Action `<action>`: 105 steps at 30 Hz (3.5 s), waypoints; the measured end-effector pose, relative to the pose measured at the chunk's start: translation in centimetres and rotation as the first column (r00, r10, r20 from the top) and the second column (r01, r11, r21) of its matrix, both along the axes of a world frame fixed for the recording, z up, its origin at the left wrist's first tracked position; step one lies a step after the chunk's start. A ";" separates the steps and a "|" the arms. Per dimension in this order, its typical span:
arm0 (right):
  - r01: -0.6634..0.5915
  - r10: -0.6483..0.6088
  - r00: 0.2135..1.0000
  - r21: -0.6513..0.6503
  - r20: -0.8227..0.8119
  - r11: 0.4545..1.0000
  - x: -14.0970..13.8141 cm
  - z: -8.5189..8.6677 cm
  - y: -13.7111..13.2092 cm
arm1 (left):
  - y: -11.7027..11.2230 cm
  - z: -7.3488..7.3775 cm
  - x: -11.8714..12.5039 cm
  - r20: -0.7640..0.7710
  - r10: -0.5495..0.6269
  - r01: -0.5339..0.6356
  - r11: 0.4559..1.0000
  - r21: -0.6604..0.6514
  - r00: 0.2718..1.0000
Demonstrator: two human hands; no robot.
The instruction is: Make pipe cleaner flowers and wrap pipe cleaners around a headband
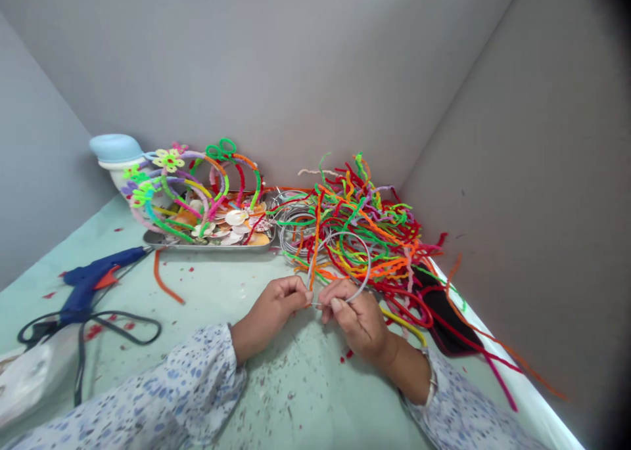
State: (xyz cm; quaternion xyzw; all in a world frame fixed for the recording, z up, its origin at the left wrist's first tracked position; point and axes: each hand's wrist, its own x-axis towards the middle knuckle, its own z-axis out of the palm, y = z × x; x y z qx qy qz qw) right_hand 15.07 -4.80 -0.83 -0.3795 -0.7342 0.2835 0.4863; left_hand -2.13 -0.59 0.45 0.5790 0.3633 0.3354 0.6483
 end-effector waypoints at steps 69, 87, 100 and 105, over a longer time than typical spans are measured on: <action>0.188 -0.187 0.979 -0.002 -0.074 0.982 0.0 -0.8 0.4 | -0.8 -0.3 0.0 -0.250 0.213 -0.006 0.772 0.635 0.945; 0.140 -0.146 0.988 -0.110 -0.048 0.984 -0.1 0.0 0.3 | -1.2 0.2 0.1 -0.398 0.175 0.108 0.797 0.594 0.901; 0.221 -0.247 0.959 -0.184 -0.138 0.958 0.1 -0.8 0.8 | -0.8 0.0 0.2 -0.289 0.109 0.055 0.861 0.506 0.951; 0.207 -0.233 0.963 -0.184 -0.132 0.961 0.0 -1.0 0.7 | -0.8 0.0 0.3 -0.321 0.117 0.070 0.853 0.517 0.940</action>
